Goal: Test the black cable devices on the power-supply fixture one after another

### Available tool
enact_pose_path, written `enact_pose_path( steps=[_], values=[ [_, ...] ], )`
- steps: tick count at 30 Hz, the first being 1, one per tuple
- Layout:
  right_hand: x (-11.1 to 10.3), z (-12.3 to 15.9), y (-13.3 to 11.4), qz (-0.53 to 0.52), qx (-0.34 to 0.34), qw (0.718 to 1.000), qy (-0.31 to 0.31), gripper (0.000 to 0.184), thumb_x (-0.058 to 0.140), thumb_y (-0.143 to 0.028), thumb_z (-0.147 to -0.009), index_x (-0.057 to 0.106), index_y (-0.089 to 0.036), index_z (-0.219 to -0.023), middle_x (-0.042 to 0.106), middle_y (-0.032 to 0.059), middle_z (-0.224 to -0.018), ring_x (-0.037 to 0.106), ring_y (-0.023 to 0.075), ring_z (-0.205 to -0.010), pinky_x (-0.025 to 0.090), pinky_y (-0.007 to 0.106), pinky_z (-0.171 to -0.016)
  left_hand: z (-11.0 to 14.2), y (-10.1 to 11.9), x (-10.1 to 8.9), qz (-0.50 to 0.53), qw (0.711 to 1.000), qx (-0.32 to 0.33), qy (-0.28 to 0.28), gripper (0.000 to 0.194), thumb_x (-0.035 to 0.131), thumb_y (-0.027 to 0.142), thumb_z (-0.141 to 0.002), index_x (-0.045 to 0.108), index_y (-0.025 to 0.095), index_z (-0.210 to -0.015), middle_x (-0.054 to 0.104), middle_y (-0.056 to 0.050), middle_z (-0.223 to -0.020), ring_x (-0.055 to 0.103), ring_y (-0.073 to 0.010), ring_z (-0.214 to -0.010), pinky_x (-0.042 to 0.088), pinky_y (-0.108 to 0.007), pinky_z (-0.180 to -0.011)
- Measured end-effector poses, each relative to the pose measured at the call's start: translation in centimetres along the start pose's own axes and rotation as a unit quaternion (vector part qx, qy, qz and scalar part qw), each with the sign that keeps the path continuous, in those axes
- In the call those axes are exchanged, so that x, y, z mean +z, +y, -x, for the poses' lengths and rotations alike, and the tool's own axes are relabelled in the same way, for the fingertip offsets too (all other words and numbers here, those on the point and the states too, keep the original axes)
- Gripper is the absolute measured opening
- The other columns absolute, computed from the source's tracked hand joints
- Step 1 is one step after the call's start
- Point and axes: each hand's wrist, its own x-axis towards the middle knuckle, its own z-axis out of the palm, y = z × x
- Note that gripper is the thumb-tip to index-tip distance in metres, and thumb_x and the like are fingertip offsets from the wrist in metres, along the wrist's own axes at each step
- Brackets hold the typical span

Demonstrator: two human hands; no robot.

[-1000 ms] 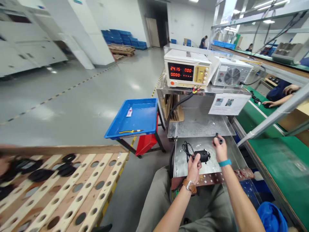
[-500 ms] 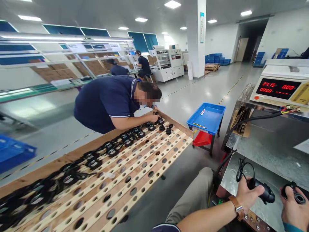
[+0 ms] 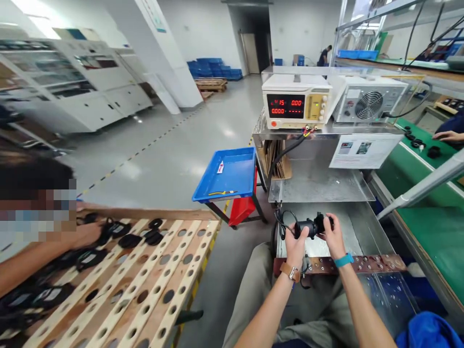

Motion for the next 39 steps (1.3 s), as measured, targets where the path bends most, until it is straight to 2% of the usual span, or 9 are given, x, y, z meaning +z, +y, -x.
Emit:
enact_pose_path(
  steps=[3,9,14,19,24,29,31,36,39],
  values=[
    [0.1,0.9,0.3,0.008,-0.007,1.000,-0.018,0.064,0.066,-0.067,-0.083,0.051,-0.022,-0.126,0.056,0.0106,-0.113,0.060,0.0281,-0.095,0.059,0.032,-0.062,0.7,0.5,0.3,0.001,1.000,0.021,-0.009,0.052,0.075,0.045,-0.074,0.052,0.015,-0.110,0.064,-0.011,-0.108,0.062,-0.0203,-0.099,0.047,-0.036,-0.093],
    [0.1,2.5,-0.1,0.018,-0.015,0.997,-0.073,0.072,0.069,-0.067,-0.081,0.053,-0.023,-0.136,0.048,0.0110,-0.136,0.057,0.0297,-0.109,0.060,0.032,-0.071,1.3,1.3,0.5,-0.003,0.999,0.035,0.014,0.047,0.074,0.036,-0.075,0.051,0.015,-0.110,0.063,-0.009,-0.105,0.061,-0.0197,-0.096,0.047,-0.034,-0.091],
    [-0.1,3.2,0.8,0.054,0.005,0.997,-0.049,0.077,0.072,-0.070,-0.076,0.054,-0.028,-0.137,0.052,0.0073,-0.136,0.055,0.0301,-0.116,0.060,0.030,-0.075,1.6,0.9,0.1,-0.036,0.998,0.042,0.003,0.051,0.077,0.027,-0.067,0.052,0.015,-0.110,0.063,-0.008,-0.102,0.059,-0.0187,-0.090,0.048,-0.030,-0.083],
    [0.5,2.8,2.4,0.000,0.069,0.995,-0.075,0.084,0.073,-0.070,-0.074,0.045,-0.036,-0.146,0.057,0.0080,-0.131,0.059,0.0346,-0.114,0.061,0.045,-0.081,1.0,0.9,-0.8,-0.108,0.992,0.048,0.039,0.057,0.081,0.035,-0.062,0.055,0.016,-0.109,0.063,-0.007,-0.103,0.058,-0.0212,-0.092,0.047,-0.033,-0.084],
    [0.6,3.0,3.7,0.039,0.057,0.995,-0.071,0.077,0.071,-0.069,-0.077,0.047,-0.039,-0.144,0.051,0.0065,-0.139,0.054,0.0365,-0.121,0.061,0.046,-0.085,1.5,1.5,-1.5,-0.119,0.991,0.044,0.040,0.062,0.082,0.041,-0.060,0.056,0.017,-0.111,0.063,-0.009,-0.107,0.059,-0.0230,-0.094,0.047,-0.036,-0.086],
    [0.9,3.6,2.1,0.010,0.155,0.984,-0.087,0.085,0.070,-0.073,-0.074,0.040,-0.043,-0.147,0.052,0.0084,-0.138,0.066,0.0363,-0.100,0.062,0.049,-0.076,1.9,2.3,-1.9,-0.148,0.986,0.078,0.024,0.061,0.081,0.040,-0.063,0.057,0.018,-0.115,0.065,-0.009,-0.108,0.060,-0.0236,-0.095,0.048,-0.037,-0.087],
    [1.1,3.8,1.1,-0.004,0.184,0.978,-0.102,0.091,0.074,-0.074,-0.068,0.040,-0.042,-0.147,0.054,0.0099,-0.136,0.068,0.0371,-0.093,0.063,0.049,-0.071,2.1,2.5,-1.9,-0.152,0.985,0.084,0.017,0.060,0.081,0.038,-0.063,0.058,0.019,-0.114,0.066,-0.009,-0.106,0.061,-0.0242,-0.095,0.049,-0.037,-0.087],
    [1.3,3.3,0.8,0.012,0.217,0.970,-0.113,0.109,0.089,-0.062,-0.050,0.043,-0.033,-0.144,0.063,0.0144,-0.121,0.069,0.0386,-0.087,0.063,0.043,-0.059,2.5,2.1,-1.8,-0.141,0.982,0.124,-0.005,0.060,0.085,0.028,-0.058,0.061,0.023,-0.113,0.069,-0.007,-0.107,0.065,-0.0249,-0.097,0.050,-0.035,-0.089],
    [1.5,3.2,1.1,0.000,0.211,0.971,-0.115,0.107,0.089,-0.059,-0.052,0.042,-0.032,-0.144,0.064,0.0131,-0.118,0.068,0.0359,-0.089,0.062,0.038,-0.060,2.3,2.2,-1.7,-0.155,0.979,0.135,-0.011,0.064,0.086,0.023,-0.054,0.062,0.024,-0.114,0.069,-0.006,-0.109,0.065,-0.0258,-0.099,0.049,-0.036,-0.092]
  ],
)
